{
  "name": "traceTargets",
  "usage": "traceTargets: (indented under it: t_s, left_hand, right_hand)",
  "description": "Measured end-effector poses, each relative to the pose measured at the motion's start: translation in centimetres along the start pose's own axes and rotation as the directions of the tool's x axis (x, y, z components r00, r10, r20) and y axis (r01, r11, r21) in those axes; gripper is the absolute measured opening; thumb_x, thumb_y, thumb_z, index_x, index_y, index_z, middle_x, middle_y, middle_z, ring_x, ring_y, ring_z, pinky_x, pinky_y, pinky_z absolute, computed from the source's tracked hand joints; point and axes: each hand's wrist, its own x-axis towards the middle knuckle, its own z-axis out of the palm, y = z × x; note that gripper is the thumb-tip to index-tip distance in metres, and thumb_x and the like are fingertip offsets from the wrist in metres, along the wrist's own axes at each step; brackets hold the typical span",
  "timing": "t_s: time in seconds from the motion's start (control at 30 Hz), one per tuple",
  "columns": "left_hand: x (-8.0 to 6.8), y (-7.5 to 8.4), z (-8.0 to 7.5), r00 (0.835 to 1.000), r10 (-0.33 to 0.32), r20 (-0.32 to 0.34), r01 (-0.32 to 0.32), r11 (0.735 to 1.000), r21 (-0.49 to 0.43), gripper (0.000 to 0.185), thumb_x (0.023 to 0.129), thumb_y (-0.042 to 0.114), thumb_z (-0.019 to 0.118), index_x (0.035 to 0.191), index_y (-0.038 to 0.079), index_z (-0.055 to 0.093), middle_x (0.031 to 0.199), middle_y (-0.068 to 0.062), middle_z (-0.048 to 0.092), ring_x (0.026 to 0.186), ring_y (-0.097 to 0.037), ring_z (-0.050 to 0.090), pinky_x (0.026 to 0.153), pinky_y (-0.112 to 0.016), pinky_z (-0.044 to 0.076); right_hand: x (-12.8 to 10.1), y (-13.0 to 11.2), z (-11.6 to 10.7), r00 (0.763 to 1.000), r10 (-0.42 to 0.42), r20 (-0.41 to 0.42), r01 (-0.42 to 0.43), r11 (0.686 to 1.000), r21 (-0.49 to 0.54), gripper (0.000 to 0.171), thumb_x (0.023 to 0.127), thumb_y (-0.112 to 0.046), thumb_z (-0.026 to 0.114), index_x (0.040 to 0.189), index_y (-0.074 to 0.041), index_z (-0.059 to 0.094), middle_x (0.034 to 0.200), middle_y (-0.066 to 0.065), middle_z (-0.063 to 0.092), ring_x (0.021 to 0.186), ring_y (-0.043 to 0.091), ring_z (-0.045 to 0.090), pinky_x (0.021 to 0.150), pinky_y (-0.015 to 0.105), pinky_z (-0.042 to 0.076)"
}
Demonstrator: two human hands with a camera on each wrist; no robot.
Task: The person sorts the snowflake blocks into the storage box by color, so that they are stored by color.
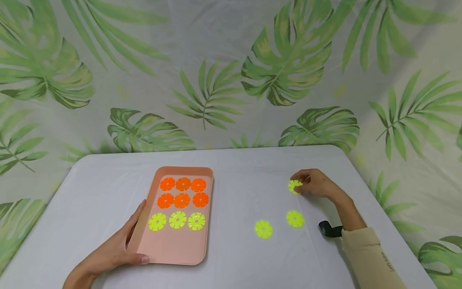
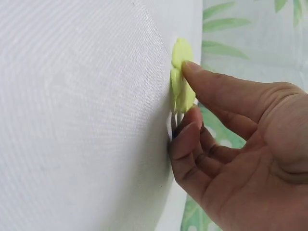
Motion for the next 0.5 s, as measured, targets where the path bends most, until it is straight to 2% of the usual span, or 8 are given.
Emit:
traceTargets:
  t_s: [0.17, 0.33, 0.5]
  left_hand:
    - [0.0, 0.0, 0.0, 1.0, -0.004, -0.001, 0.004, 1.0, 0.002, 0.128, 0.08, 0.015, 0.087, 0.167, 0.04, -0.003, 0.175, -0.019, 0.005, 0.132, 0.015, 0.036, 0.099, -0.006, 0.034]
    - [0.1, 0.0, -0.1, 1.0, -0.007, 0.005, 0.007, 1.0, -0.013, 0.128, 0.079, 0.015, 0.087, 0.167, 0.041, -0.003, 0.175, -0.019, 0.006, 0.132, 0.014, 0.037, 0.099, -0.007, 0.035]
    - [0.1, -0.1, -0.1, 1.0, -0.006, 0.004, 0.006, 1.0, -0.007, 0.128, 0.079, 0.015, 0.087, 0.167, 0.041, -0.002, 0.175, -0.02, 0.006, 0.132, 0.015, 0.037, 0.099, -0.007, 0.035]
  right_hand:
    - [0.1, -0.3, -0.3, 1.0, 0.016, 0.01, -0.016, 1.0, -0.002, 0.03, 0.092, -0.014, 0.079, 0.118, 0.0, 0.072, 0.098, 0.012, 0.064, 0.083, 0.019, 0.054, 0.066, 0.027, 0.047]
    - [0.1, -0.7, -0.1, 1.0, 0.008, 0.025, -0.01, 0.998, 0.063, 0.026, 0.095, -0.012, 0.075, 0.118, -0.001, 0.071, 0.095, 0.012, 0.064, 0.08, 0.018, 0.058, 0.069, 0.027, 0.052]
    - [0.1, -1.4, 0.4, 0.998, -0.038, 0.046, 0.031, 0.991, 0.128, 0.028, 0.098, -0.01, 0.07, 0.125, -0.001, 0.068, 0.093, 0.015, 0.065, 0.079, 0.02, 0.064, 0.072, 0.028, 0.056]
